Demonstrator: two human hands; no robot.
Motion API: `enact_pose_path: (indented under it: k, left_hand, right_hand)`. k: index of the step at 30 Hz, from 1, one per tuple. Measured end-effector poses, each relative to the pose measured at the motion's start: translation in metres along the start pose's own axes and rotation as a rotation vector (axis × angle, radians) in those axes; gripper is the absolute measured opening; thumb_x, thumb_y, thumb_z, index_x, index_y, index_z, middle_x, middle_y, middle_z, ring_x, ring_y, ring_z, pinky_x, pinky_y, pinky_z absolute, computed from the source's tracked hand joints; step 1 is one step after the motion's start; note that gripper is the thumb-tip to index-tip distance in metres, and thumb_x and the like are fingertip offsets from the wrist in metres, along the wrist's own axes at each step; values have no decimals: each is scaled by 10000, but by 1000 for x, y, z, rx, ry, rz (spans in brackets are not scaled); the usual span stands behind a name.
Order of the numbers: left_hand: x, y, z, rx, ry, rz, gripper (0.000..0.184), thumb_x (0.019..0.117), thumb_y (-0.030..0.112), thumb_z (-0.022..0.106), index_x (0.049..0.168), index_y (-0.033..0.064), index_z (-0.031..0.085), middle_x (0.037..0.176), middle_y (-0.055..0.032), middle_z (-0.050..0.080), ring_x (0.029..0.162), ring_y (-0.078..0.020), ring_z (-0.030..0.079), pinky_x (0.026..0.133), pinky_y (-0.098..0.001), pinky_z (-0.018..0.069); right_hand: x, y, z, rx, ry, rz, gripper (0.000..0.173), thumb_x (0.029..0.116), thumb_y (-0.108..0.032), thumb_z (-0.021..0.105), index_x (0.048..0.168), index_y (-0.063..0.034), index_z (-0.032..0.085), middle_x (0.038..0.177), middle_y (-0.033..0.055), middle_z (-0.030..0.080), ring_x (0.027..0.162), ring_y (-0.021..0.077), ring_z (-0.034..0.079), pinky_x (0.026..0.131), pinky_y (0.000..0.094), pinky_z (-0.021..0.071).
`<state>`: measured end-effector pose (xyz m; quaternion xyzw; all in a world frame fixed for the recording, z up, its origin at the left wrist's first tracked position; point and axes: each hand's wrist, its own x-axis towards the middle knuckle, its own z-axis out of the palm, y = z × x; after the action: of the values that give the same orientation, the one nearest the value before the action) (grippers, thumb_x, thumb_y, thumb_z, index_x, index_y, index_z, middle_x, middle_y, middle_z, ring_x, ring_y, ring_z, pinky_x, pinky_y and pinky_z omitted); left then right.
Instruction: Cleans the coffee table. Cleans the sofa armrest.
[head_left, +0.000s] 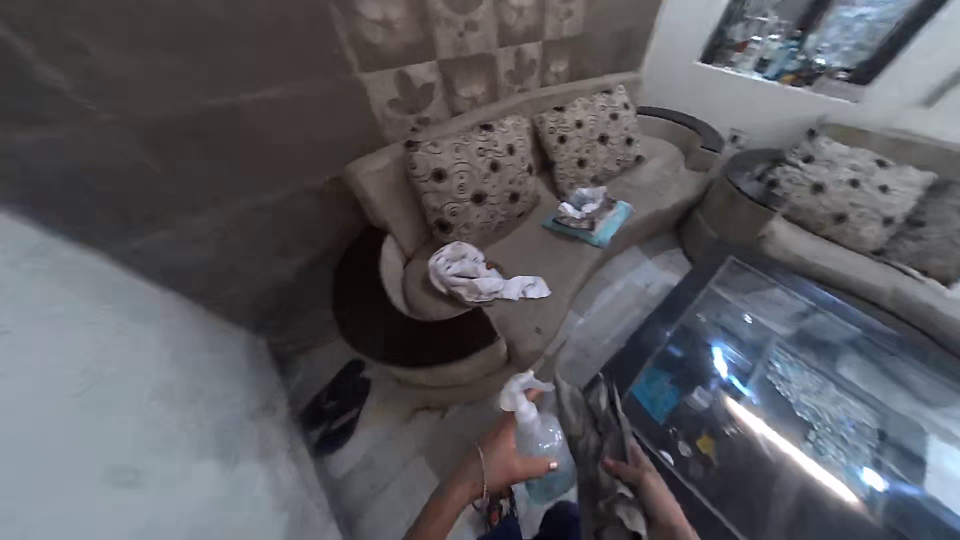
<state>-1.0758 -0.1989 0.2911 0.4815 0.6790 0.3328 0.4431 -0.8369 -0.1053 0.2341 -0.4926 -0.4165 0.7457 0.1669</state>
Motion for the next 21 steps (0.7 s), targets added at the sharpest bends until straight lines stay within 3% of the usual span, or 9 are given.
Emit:
enact_pose_path:
  k: [2,7,11,14,19,21]
  left_hand:
    - [26,-1,-8,-33,33,99,947,742,288,844,1516,-38,405,1490,-236,499,1364,-282,510,1141,-419,408]
    - [96,14,-10,48,9,175,935,725,341,847,1495,-19,457,1418,-219,575,1279,-305,586,1082,-483,467]
    - [142,27,-13,96,7,214,948,723,334,856,1471,-83,451,1409,-267,567,1295,-333,573,1108,-460,441]
    - [175,42,-16,152,-19,163,934,772,388,833,1481,-79,444,1406,-266,572,1297,-353,574,1118,-481,435]
    - [221,76,-29,74,-125,268,891,854,369,768,1450,-177,393,1444,-317,505,1364,-334,504,1164,-401,381]
    - [238,85,-36,-19,-219,300,930,847,395,744,1463,-180,351,1478,-281,483,1385,-229,482,1161,-321,379]
  right_hand:
    - [5,5,17,68,-18,-23,685,900,8,614,1523,-50,333,1243,116,640,1006,145,681,851,352,597]
    - [29,-11,41,280,-59,-94,664,908,-36,629,1496,-40,321,1188,66,668,987,117,692,872,333,599]
    - [70,-36,32,338,-116,-128,795,839,-154,706,1499,-43,278,1186,46,661,988,101,687,868,319,596]
    - [104,-64,18,316,-107,-135,815,839,-118,696,1523,-23,263,1232,64,640,1028,88,673,901,296,579]
    - [143,-111,-6,372,-126,-209,800,841,-70,687,1521,-32,268,1261,71,632,1046,99,675,911,307,582]
    - [150,-128,-14,384,-135,-251,793,824,-71,691,1504,-30,287,1244,49,632,1035,78,670,902,287,581]
